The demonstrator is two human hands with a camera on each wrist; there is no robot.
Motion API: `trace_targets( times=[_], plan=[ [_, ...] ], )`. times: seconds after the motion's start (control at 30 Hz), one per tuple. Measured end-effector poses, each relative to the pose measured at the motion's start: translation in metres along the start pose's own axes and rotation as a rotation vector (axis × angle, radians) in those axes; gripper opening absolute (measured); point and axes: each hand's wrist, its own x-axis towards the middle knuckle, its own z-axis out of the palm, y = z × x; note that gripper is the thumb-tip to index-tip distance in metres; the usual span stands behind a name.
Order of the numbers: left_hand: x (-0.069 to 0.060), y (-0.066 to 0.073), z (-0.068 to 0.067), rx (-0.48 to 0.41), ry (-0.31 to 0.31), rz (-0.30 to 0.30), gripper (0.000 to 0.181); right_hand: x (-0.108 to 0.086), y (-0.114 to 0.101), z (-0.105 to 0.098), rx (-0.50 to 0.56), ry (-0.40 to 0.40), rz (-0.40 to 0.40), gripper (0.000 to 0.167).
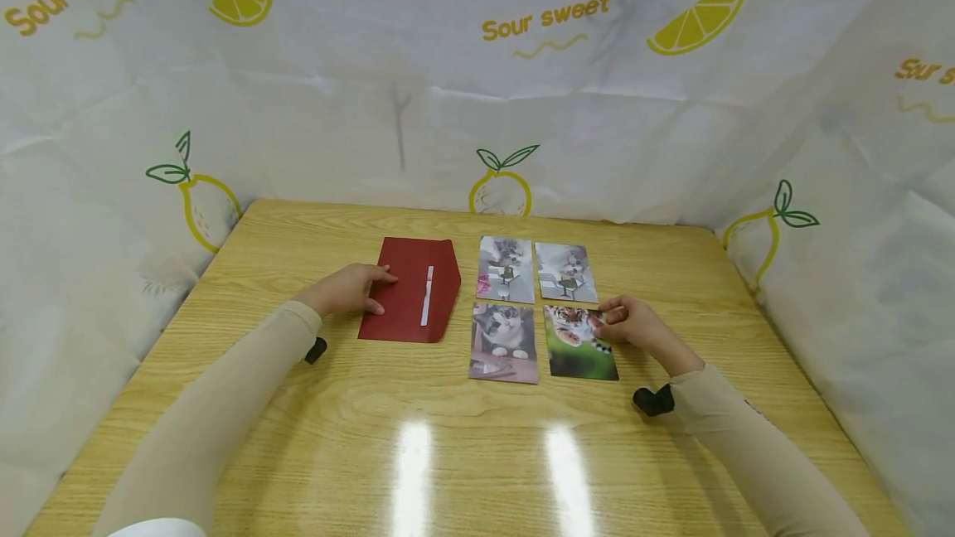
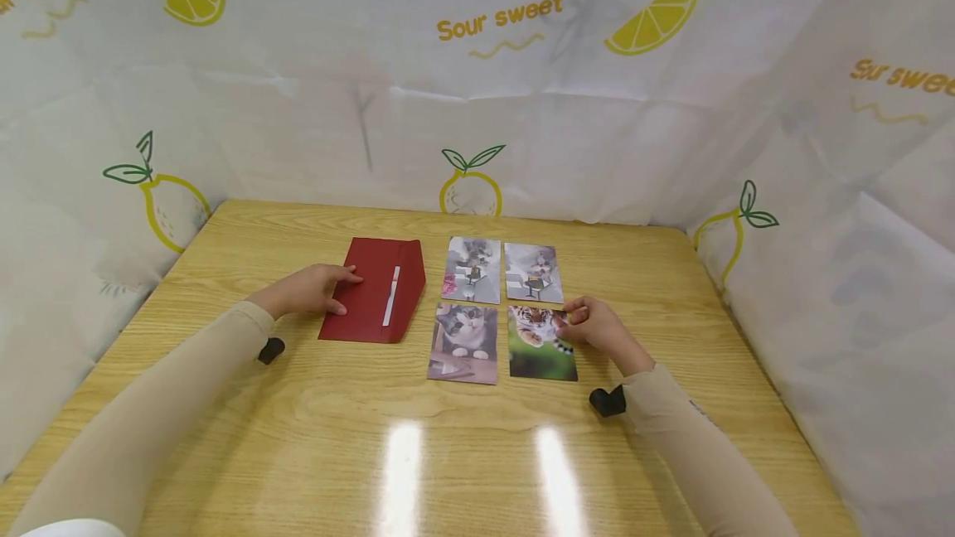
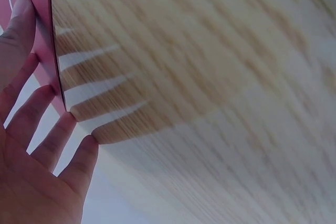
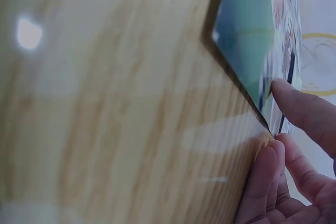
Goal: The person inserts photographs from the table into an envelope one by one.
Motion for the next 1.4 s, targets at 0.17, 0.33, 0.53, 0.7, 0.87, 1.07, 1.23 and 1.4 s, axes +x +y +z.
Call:
trace_targets(
  times=[0.17, 0.33, 0.53, 0.7, 0.87, 1.07, 1.23, 1.4],
  plan=[
    [0.000, 0.000, 0.000, 0.000, -0.002, -0.006, 0.059, 0.001, 0.002, 0.001, -0.004, 0.002, 0.003, 0.052],
    [0.000, 0.000, 0.000, 0.007, -0.004, -0.009, 0.059, 0.001, 0.001, 0.000, 0.023, -0.008, 0.020, 0.052],
    [0.000, 0.001, 0.000, 0.001, -0.006, -0.014, 0.059, 0.003, 0.002, 0.000, -0.006, 0.005, 0.031, 0.050],
    [0.001, 0.000, 0.000, -0.003, -0.011, -0.020, 0.059, 0.002, -0.001, 0.002, -0.035, 0.023, 0.049, 0.048],
    [0.001, 0.000, 0.001, 0.006, -0.005, -0.011, 0.059, 0.000, -0.003, 0.003, -0.046, 0.058, 0.062, 0.049],
    [0.002, -0.001, 0.001, 0.000, -0.007, -0.004, 0.059, -0.004, -0.004, 0.005, -0.007, 0.108, 0.072, 0.050],
    [0.002, -0.001, 0.001, -0.008, -0.011, -0.004, 0.059, -0.008, -0.003, 0.002, -0.003, 0.138, 0.028, 0.051],
    [0.002, -0.001, 0.000, -0.017, -0.010, -0.009, 0.059, -0.013, -0.009, -0.003, 0.053, 0.138, -0.014, 0.052]
  ],
)
